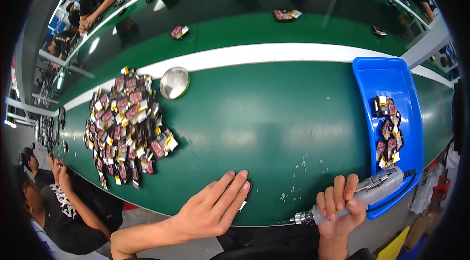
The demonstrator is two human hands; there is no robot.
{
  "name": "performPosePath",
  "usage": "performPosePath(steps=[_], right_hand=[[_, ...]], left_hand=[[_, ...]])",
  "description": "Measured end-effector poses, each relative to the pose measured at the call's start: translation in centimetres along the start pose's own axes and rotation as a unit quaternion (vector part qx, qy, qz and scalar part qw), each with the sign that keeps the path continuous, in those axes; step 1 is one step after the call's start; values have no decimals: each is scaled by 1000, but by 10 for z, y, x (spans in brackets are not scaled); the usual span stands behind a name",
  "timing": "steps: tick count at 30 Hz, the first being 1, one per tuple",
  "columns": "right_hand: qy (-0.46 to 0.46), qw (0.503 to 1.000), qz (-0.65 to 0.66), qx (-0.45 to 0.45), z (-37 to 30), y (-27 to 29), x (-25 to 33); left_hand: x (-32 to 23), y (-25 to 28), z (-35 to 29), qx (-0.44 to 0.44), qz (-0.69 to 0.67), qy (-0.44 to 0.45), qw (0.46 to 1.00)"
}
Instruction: The person is using an electric screwdriver to assemble small electronic components on a production line.
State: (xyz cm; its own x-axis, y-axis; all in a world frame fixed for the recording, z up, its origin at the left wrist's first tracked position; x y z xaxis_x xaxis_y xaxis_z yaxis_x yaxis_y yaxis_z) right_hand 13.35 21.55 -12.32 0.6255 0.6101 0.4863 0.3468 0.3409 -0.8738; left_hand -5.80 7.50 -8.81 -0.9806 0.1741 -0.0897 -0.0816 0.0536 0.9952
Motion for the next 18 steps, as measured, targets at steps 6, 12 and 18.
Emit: performPosePath(steps=[6,12,18], right_hand=[[-53,995,22,77,-19,-23,-23],[-214,976,46,18,-37,-49,-65],[-207,978,-34,-22,-52,-63,-68]], left_hand=[[-8,-2,-9,-37,-161,17,986],[-4,-5,-8,-84,-32,-4,996],[-23,1,2,-120,35,-46,991]])
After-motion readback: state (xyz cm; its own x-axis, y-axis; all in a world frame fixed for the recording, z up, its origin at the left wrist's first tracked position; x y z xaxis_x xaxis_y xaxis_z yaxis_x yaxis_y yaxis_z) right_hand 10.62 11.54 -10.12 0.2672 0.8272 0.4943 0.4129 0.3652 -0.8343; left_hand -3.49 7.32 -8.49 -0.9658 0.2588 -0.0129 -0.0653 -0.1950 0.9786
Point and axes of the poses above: each hand's wrist, its own z-axis towards the middle knuckle, its own y-axis out of the back of the hand, x = y × z, the point moved 2 cm from there along z, towards the middle knuckle, and after that the axes turned 12 degrees about x, right-handed, at the moved point
